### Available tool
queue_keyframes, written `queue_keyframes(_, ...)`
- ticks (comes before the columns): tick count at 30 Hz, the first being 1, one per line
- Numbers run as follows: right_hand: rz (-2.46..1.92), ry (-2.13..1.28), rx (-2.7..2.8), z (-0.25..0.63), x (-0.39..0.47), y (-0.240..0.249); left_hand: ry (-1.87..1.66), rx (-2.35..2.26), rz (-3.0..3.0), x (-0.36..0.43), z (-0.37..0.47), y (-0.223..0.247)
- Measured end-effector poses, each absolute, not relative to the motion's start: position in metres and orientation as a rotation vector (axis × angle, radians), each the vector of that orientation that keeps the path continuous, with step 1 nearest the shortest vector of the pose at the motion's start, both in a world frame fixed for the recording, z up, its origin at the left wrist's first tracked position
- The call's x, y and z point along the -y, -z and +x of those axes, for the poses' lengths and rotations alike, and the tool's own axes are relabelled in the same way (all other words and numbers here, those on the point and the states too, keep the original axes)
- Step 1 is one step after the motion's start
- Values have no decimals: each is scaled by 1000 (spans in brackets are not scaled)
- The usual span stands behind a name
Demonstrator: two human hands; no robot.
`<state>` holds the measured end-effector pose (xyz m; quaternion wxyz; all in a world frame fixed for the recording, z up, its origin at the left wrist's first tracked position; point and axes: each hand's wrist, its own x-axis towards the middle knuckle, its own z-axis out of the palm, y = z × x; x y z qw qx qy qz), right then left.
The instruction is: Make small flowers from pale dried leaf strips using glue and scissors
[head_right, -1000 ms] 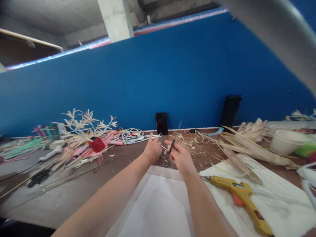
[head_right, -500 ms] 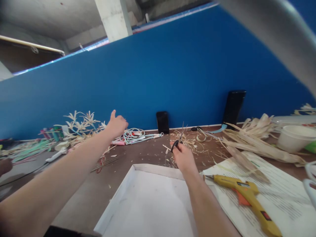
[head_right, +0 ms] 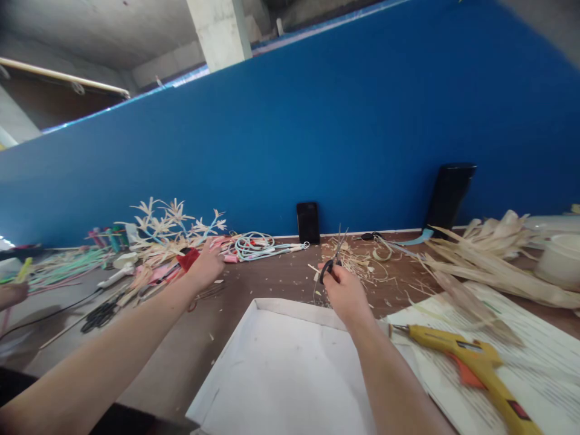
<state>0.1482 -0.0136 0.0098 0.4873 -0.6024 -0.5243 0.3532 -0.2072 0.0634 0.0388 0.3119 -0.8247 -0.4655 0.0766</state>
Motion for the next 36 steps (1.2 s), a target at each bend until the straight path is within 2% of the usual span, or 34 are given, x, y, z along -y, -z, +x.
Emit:
queue_keyframes(12,-1529,-752,1425,144,20,-18,-153,1345,-2206,-55,-203,-37)
queue_keyframes(18,-1590,-753,1508,141,19,-16,-263,1366,-2134,-57,-201,-43)
queue_keyframes(36,-1568,-507,1929,119,30,-4,-138,1398,-2136,-52,-202,-43)
